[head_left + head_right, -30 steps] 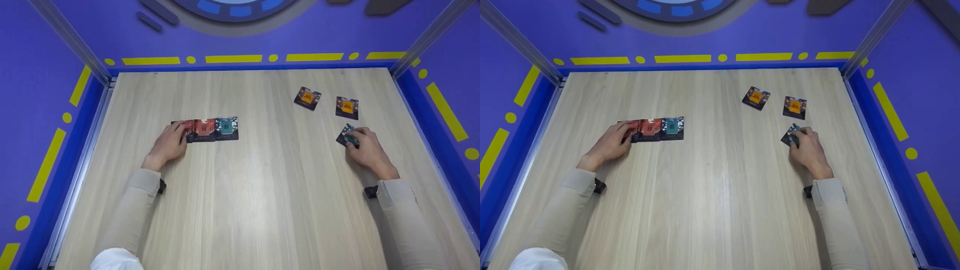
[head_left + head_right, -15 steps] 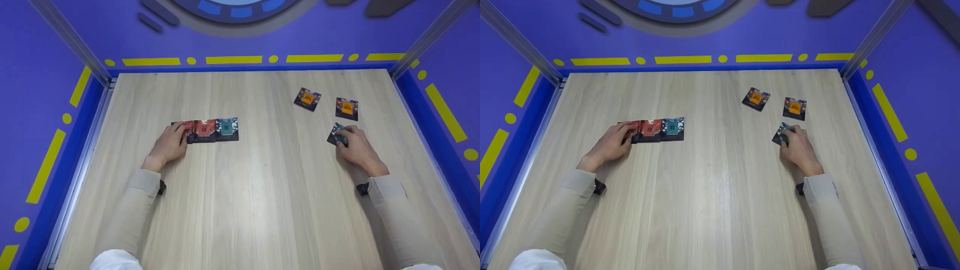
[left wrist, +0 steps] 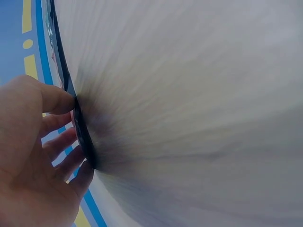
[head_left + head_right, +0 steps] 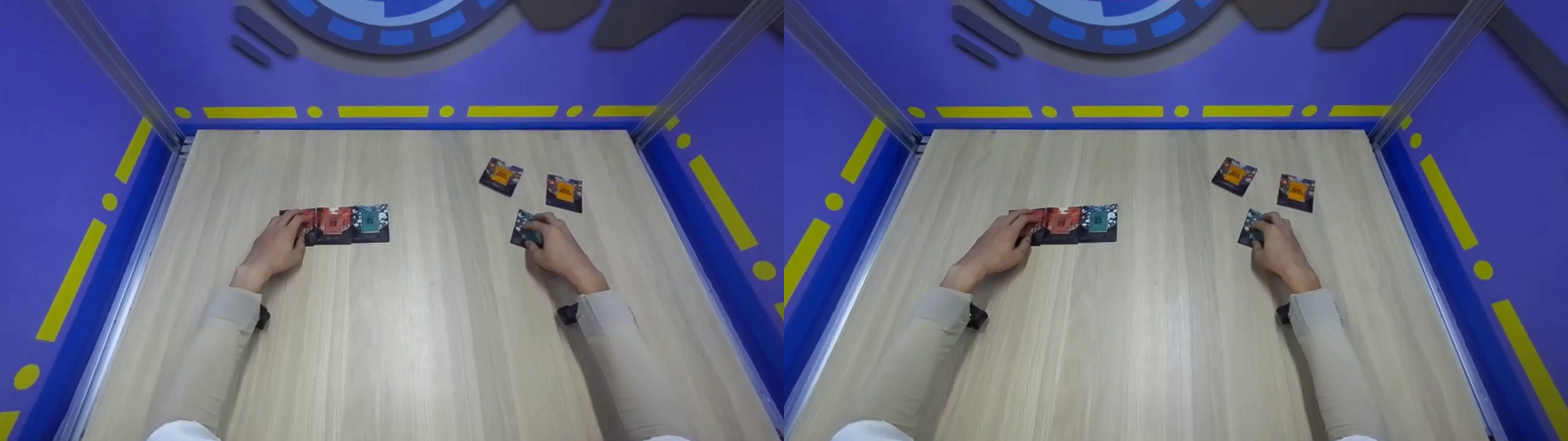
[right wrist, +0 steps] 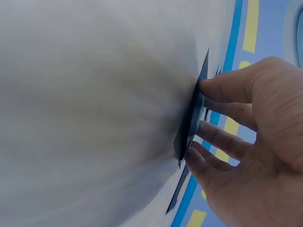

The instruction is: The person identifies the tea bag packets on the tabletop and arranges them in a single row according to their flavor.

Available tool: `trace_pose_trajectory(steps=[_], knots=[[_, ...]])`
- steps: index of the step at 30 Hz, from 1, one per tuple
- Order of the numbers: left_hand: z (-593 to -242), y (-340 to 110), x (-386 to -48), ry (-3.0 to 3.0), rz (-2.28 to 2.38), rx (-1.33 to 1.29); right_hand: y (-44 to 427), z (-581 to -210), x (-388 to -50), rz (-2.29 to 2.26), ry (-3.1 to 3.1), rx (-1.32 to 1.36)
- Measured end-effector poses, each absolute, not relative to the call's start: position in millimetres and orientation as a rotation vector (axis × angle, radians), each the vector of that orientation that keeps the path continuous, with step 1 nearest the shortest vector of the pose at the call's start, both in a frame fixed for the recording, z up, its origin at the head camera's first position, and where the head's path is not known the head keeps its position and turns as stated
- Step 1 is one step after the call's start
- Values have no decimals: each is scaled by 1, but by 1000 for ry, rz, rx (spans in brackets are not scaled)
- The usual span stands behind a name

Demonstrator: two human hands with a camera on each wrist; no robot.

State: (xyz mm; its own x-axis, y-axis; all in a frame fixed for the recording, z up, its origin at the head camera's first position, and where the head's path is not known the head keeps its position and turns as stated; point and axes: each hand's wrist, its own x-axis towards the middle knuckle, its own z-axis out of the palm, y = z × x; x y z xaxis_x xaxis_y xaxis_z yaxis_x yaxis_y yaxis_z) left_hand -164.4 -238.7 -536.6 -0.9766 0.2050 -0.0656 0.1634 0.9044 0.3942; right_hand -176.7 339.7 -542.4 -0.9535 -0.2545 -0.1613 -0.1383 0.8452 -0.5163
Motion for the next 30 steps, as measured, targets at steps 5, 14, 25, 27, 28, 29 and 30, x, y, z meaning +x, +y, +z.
trace_pose_trajectory(steps=[5,14,25,27,28,29,30], knots=[[-535,-237,-165,2966,603,313,328,-545,-176,-779,2805,-333],[-539,-238,-164,2991,612,308,302,-544,-184,-767,2817,-387],[-537,-240,-164,2996,625,321,265,-542,-197,-757,2793,-445],[-538,-240,-163,2990,620,321,260,-543,-198,-757,2787,-462],[-538,-240,-163,2986,616,318,257,-543,-198,-763,2787,-472],[-539,-240,-163,2982,615,317,254,-543,-199,-766,2787,-478],[-539,-240,-164,2979,615,317,251,-543,-199,-772,2787,-482]])
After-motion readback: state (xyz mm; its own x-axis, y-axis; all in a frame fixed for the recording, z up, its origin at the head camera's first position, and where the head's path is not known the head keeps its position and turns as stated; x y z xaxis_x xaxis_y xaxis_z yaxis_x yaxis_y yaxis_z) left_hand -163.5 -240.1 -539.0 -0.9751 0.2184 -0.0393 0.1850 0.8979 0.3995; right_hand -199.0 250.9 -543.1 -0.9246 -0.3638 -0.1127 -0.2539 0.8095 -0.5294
